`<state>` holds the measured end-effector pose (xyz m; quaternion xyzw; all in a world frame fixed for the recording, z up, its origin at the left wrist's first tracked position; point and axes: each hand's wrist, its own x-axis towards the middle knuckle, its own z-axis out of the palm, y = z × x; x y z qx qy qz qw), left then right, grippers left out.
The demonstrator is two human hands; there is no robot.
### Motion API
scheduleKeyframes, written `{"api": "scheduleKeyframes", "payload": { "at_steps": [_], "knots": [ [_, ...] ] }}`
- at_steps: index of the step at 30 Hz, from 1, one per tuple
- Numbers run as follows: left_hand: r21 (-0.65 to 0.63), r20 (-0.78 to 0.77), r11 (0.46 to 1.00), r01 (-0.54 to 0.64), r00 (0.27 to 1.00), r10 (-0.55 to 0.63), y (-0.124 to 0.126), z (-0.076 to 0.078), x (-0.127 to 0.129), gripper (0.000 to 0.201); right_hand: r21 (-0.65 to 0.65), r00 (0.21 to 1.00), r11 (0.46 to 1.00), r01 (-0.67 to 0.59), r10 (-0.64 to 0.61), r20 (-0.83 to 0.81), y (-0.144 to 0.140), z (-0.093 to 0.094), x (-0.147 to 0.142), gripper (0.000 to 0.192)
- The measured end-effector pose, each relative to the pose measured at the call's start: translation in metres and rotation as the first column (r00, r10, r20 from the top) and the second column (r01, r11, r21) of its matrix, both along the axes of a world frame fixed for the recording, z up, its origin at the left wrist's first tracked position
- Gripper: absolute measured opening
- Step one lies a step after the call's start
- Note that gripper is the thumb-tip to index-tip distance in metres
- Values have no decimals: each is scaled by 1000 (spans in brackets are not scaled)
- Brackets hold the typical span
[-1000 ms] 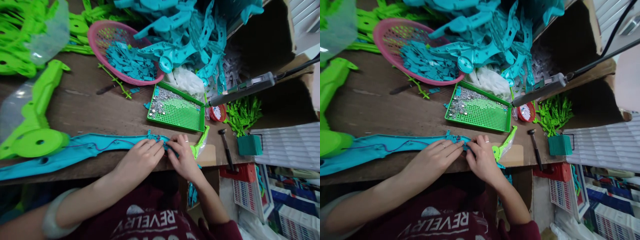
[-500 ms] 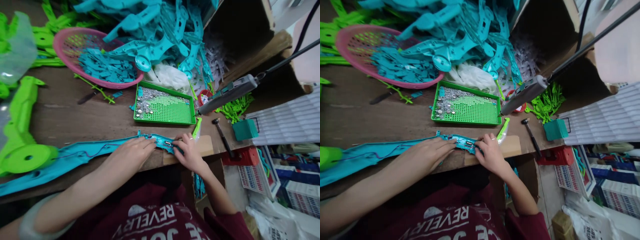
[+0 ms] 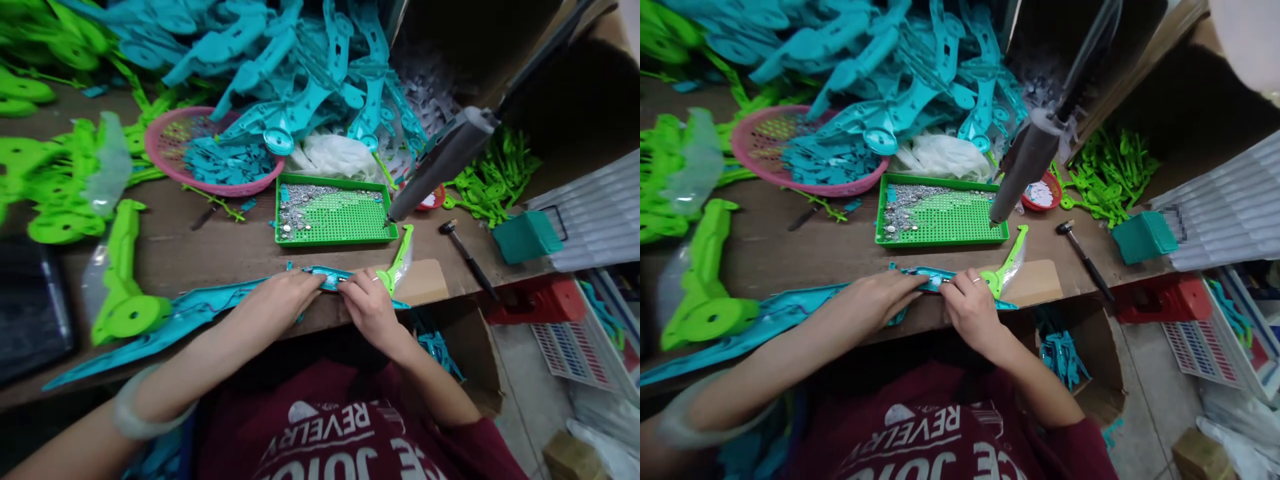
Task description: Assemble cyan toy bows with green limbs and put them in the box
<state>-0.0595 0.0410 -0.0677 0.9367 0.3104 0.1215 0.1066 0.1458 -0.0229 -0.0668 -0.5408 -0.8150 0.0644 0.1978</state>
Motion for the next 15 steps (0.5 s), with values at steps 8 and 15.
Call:
{"api": "scheduleKeyframes", "payload": {
  "at_steps": [8,15],
  "knots": [
    [-72,79,995,73,995,-67,18,7,-6,28,182,994,979,86,-96,43,0,-6,-12,32],
    [-153,134,973,175,979,-155,24,7,-14,25,66,978,992,112,-98,-187,3,-7,-8,31]
  ]
}}
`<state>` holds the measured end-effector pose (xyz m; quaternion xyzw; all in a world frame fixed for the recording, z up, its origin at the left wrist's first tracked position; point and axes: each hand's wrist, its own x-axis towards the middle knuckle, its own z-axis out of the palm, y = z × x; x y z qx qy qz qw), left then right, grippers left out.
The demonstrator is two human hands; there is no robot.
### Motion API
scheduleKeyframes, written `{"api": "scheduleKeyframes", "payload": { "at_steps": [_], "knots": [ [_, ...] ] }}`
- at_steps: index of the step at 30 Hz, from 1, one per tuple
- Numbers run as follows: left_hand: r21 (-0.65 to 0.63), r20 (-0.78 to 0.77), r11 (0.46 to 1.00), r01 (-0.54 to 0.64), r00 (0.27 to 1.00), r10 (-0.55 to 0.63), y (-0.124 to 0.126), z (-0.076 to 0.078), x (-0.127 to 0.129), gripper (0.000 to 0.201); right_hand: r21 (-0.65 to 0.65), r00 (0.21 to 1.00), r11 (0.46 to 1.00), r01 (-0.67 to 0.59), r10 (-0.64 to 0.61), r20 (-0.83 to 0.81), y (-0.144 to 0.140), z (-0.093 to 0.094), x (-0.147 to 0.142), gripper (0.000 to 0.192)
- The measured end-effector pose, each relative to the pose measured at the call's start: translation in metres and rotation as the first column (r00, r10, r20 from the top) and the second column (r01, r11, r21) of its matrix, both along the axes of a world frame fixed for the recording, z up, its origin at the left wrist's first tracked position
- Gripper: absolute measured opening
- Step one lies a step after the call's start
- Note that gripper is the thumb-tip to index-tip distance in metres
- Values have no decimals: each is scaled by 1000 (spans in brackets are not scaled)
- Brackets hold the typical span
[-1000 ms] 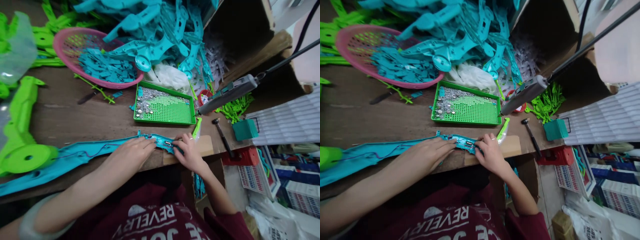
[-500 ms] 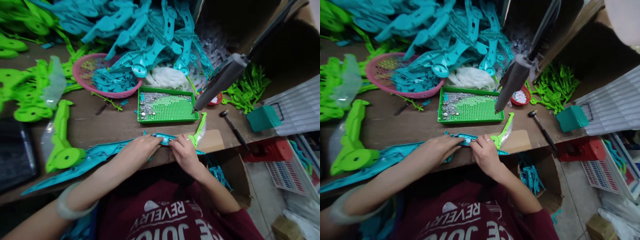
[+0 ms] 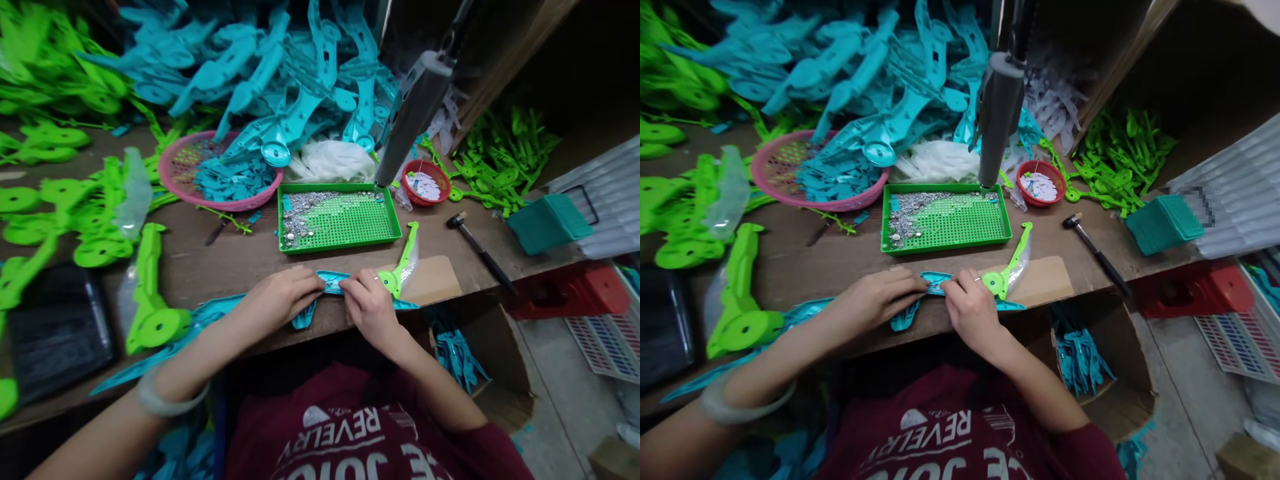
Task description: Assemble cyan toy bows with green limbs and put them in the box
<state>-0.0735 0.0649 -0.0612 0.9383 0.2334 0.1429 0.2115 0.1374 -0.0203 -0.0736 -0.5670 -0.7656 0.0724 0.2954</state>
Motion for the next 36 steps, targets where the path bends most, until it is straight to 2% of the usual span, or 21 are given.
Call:
{"api": "scheduleKeyframes", "payload": {
  "at_steps": [5,8,10,13,17,21,24,27,30,36],
  "knots": [
    [25,-5,999,-24,1000,24,-1,-7,3,26,135,977,973,-186,168,135,-3,7,13,35],
    [150,-15,987,-61,998,64,-2,-8,8,28,94,934,955,-282,251,256,-6,10,23,35],
    [248,-28,967,-57,997,66,-2,-8,10,28,44,916,953,-299,273,295,-7,10,29,35],
    [309,-46,951,3,999,12,-1,-6,11,27,20,905,957,-288,265,331,-8,8,33,35],
    [306,-83,951,40,996,-16,-1,-3,10,23,-20,898,967,-256,245,367,-9,12,33,33],
    [299,-73,953,39,997,-17,-3,-4,7,22,-162,921,963,-216,256,295,-5,25,31,28],
    [276,-45,961,25,999,-13,-5,-6,4,24,-162,949,968,-193,227,221,9,30,24,18],
    [268,-36,963,4,999,6,-7,-8,3,25,-165,947,966,-200,234,220,28,27,14,14],
    [281,-46,960,-14,999,28,-9,-11,3,26,-211,935,952,-224,270,229,42,20,6,20],
    [361,-22,933,11,1000,-3,-13,-14,3,26,-295,951,950,-100,178,251,47,16,-6,15]
  ]
}}
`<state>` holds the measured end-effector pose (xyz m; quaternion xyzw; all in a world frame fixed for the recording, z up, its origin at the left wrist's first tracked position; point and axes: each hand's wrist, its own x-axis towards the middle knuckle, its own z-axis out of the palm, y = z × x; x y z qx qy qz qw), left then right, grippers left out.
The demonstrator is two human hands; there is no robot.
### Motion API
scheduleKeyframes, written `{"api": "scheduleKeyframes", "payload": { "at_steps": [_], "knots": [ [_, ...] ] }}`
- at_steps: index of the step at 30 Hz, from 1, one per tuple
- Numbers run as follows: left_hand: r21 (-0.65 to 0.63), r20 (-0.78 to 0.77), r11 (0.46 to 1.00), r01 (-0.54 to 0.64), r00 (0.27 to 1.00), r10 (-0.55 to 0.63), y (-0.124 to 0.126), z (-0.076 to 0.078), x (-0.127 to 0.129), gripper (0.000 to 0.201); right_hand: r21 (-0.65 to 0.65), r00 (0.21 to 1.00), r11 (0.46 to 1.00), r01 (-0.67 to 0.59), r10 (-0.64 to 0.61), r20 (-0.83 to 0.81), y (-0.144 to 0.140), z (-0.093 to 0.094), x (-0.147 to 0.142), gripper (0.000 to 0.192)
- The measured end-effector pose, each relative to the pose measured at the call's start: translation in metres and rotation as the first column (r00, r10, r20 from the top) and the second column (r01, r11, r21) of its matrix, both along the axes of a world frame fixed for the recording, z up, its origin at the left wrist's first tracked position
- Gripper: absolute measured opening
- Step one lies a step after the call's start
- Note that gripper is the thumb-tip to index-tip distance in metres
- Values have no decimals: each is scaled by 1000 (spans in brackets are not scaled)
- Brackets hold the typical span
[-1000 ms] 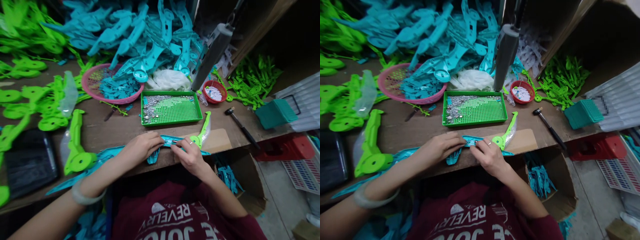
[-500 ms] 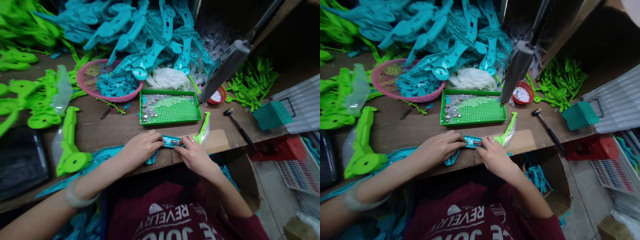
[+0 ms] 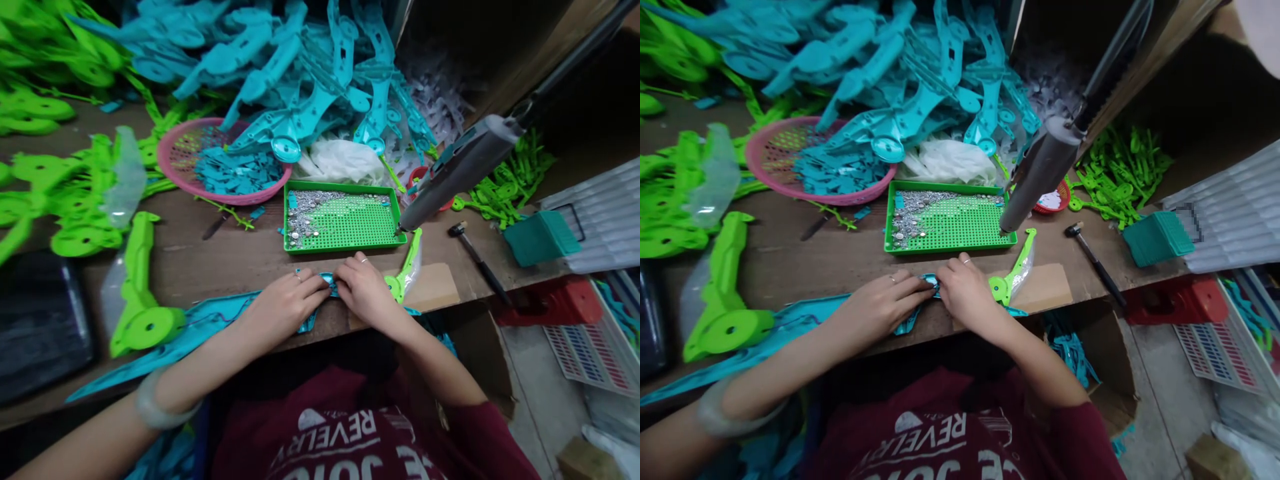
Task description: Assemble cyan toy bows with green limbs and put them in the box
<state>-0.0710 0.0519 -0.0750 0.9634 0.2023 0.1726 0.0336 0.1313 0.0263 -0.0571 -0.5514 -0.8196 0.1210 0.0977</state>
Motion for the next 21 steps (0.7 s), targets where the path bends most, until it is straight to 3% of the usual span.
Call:
{"api": "scheduleKeyframes", "payload": {
  "at_steps": [7,11,15,21],
  "knots": [
    [-10,29,995,-103,994,104,-7,2,3,26,12,999,1000,-1,1,34,-3,5,0,15],
    [-32,49,990,-136,989,138,-10,3,5,24,170,997,984,-55,44,69,-16,6,-1,21],
    [-78,59,983,-166,984,170,-10,3,7,24,354,992,935,-29,-15,121,-33,2,-6,26],
    [-34,118,991,-131,984,134,-9,3,6,23,412,980,908,77,-145,135,-41,-7,-15,24]
  ]
}}
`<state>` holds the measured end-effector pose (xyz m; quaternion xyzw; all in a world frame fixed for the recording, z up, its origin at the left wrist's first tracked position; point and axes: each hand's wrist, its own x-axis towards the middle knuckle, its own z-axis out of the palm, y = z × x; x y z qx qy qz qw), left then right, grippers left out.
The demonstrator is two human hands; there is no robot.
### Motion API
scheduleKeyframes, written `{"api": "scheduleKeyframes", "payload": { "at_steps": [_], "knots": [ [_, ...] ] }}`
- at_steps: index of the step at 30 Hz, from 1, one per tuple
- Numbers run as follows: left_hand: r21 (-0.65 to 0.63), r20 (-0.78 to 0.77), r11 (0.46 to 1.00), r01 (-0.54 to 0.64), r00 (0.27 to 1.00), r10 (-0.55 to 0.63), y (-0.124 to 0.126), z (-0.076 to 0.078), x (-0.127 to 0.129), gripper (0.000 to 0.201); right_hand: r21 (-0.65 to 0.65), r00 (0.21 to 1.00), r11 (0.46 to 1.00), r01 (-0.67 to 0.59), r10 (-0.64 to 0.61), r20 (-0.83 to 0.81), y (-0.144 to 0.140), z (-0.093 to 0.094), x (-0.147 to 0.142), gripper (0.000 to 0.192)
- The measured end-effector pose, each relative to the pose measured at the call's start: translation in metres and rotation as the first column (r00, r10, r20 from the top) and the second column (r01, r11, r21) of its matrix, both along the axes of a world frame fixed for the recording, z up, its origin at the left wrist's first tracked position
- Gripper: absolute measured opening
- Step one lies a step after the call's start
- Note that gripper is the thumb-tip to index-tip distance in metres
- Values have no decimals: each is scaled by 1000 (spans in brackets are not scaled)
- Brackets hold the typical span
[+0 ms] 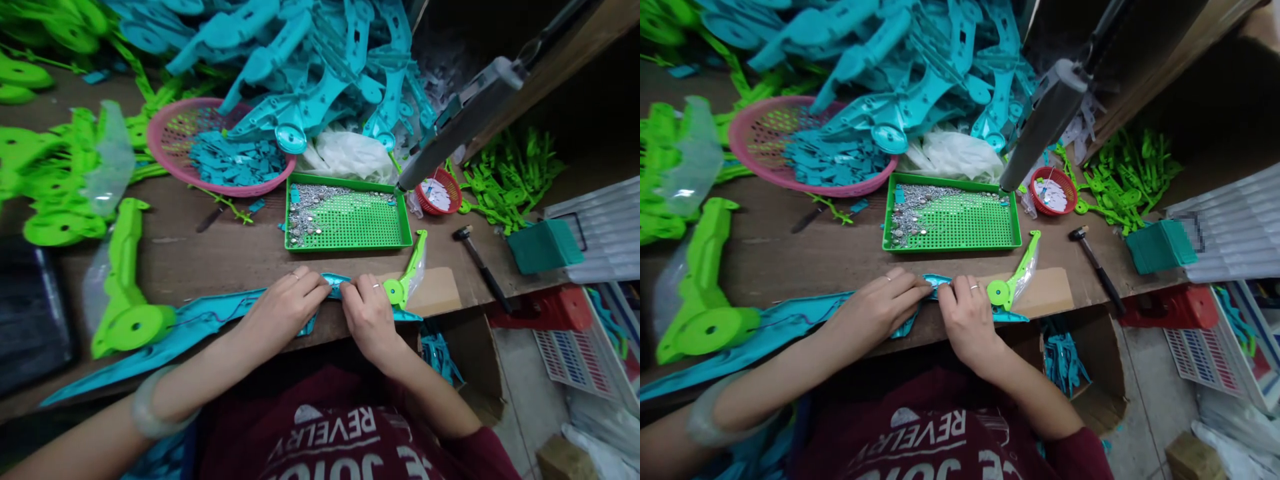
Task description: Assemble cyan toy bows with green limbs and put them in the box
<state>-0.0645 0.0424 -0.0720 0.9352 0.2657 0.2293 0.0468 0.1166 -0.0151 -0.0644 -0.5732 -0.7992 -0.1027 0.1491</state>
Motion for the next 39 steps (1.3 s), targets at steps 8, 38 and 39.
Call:
{"api": "scheduleKeyframes", "payload": {
  "at_steps": [8,38,39],
  "knots": [
    [-16,6,1000,-26,1000,26,-5,-2,1,25,21,1000,1000,14,-14,-27,1,-3,-5,26],
    [-146,-40,971,-187,982,183,-11,-12,9,22,-179,977,982,-64,25,-212,13,1,5,29],
    [-153,-47,971,-185,983,180,-11,-11,10,23,-203,979,978,-52,9,-205,15,2,4,29]
  ]
}}
